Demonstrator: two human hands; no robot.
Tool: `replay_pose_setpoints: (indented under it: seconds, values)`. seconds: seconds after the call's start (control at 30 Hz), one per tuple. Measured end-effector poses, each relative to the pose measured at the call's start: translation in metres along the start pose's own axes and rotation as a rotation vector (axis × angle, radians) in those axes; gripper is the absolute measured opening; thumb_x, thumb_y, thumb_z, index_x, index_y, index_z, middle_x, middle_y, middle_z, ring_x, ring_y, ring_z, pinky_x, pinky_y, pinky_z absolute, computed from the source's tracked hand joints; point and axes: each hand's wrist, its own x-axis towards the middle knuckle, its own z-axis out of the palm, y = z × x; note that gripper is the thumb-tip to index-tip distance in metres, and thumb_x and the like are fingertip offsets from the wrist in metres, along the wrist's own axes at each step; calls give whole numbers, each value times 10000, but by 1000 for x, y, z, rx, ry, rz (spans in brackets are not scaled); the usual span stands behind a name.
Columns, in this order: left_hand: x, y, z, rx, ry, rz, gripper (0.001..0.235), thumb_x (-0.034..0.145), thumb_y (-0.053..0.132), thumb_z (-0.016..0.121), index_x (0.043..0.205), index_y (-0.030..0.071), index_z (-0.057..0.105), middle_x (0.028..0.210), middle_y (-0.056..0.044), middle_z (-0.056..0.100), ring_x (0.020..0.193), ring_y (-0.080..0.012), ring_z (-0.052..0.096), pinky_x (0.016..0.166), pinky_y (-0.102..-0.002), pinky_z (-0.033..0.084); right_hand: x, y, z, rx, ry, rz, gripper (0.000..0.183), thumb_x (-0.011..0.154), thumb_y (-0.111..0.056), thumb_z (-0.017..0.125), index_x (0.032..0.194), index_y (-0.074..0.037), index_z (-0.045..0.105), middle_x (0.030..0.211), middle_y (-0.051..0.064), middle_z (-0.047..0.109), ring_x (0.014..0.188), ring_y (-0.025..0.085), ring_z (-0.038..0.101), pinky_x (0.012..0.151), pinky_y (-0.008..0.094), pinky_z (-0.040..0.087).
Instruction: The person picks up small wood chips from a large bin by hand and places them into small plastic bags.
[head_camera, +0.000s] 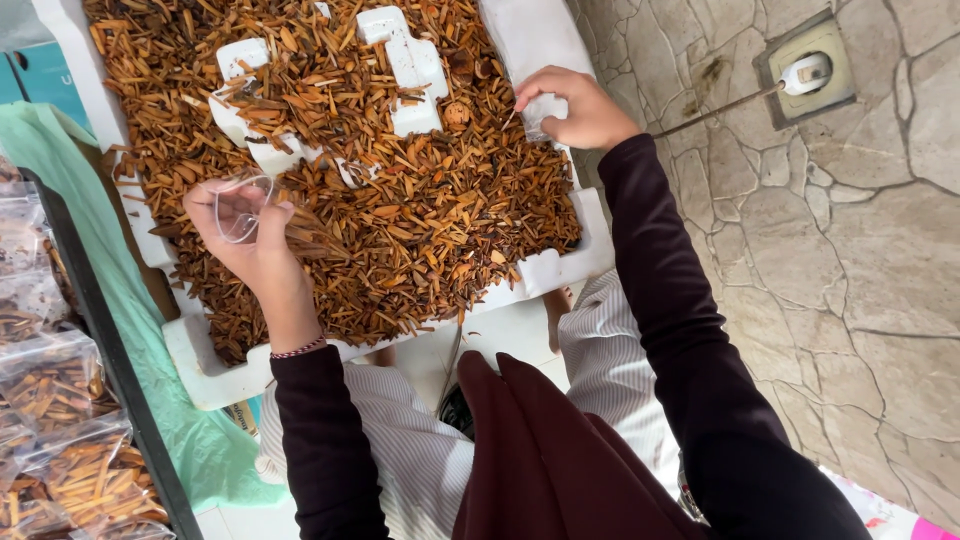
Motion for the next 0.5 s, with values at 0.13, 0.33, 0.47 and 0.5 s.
replay_pose_setpoints:
  seconds: [0.13,0.33,0.47,0.5]
  values:
    - [0,-8,-7,-22,-1,-5,305,718,-45,539,911,148,402,891,-10,390,837,-107,431,773,-230,405,-16,12,13,-109,-127,191,219,782,59,476,859,-97,608,903,47,617,837,155,560,749,294,439]
    - [-4,-26,-22,-15,-22,85,412,679,-36,665,969,103,408,838,-56,400,821,-147,420,764,-286,404,-33,74,58,-508,-354,455,340,710,-18,611,1032,-128,595,978,158,621,922,349,600,774,432,488]
    - [-4,-15,-26,-21,-23,85,404,684,-23,651,968,105,394,844,-46,394,822,-130,410,768,-290,421,-32,61,53,-623,-300,364,310,709,-31,674,1004,-110,619,973,116,594,909,309,597,749,395,500]
    - [-5,-14,-26,-12,-21,93,397,688,-21,652,958,105,389,839,-53,395,815,-136,411,757,-292,410,-35,57,49,-590,-305,345,299,697,-54,715,978,-90,619,977,118,587,924,312,590,751,403,501]
